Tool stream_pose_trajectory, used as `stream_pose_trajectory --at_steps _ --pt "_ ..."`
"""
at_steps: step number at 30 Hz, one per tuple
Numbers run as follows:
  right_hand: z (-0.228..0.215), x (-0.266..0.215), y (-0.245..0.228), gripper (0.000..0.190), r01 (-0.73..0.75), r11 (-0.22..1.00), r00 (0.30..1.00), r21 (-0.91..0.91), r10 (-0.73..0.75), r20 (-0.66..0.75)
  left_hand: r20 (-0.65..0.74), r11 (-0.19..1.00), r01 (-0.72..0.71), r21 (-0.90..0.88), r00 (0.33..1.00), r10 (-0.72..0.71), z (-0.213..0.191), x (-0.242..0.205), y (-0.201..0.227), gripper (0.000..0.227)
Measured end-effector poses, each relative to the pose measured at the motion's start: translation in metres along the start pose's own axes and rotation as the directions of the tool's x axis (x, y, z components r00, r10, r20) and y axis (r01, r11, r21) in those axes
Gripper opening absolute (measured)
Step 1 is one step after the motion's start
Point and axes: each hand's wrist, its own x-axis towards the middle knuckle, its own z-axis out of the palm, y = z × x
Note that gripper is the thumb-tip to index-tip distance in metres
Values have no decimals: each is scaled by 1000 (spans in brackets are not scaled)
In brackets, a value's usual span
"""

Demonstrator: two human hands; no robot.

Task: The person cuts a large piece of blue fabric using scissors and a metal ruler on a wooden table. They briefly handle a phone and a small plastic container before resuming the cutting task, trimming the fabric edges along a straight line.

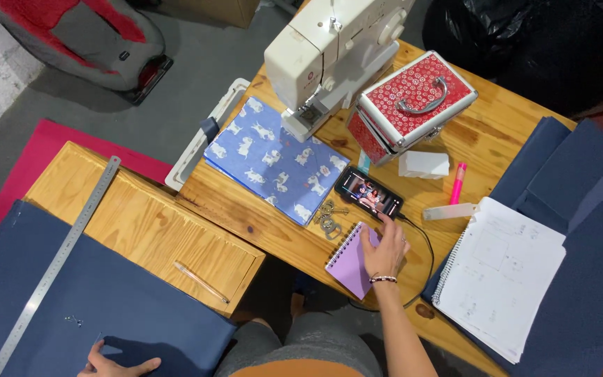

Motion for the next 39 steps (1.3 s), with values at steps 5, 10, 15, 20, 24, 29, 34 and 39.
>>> stream_pose_trajectory --at_steps 5,10,15,20,24,29,34,39 --pt "1 2 5 44 36 999 999 4 -36 -22 101 997 75 35 992 -78 -7 3 8 136" --pt "2 3 4 42 42 999 999 -25 -42 -14 96 1000 25 -15 995 -24 -12 -3 6 140" --pt "6 13 3 45 60 996 998 -73 -61 -17 10 995 18 94 1000 -19 -6 -5 5 138" --pt "11 29 -6 48 116 981 992 -156 -122 -25 164 977 195 80 965 -206 -23 -3 22 137" --pt "18 38 -5 45 165 972 977 -165 -184 -107 273 981 195 20 942 -193 -48 -9 35 136" --pt "24 46 -3 49 180 971 968 -155 -202 -146 251 987 107 120 958 -135 -23 -4 8 143" --pt "25 49 -6 49 205 963 966 -174 -228 -124 73 989 -115 92 991 109 2 -2 -27 149" --pt "25 48 -9 50 188 970 973 -153 -205 -103 207 986 43 162 975 -77 -19 -2 0 146"
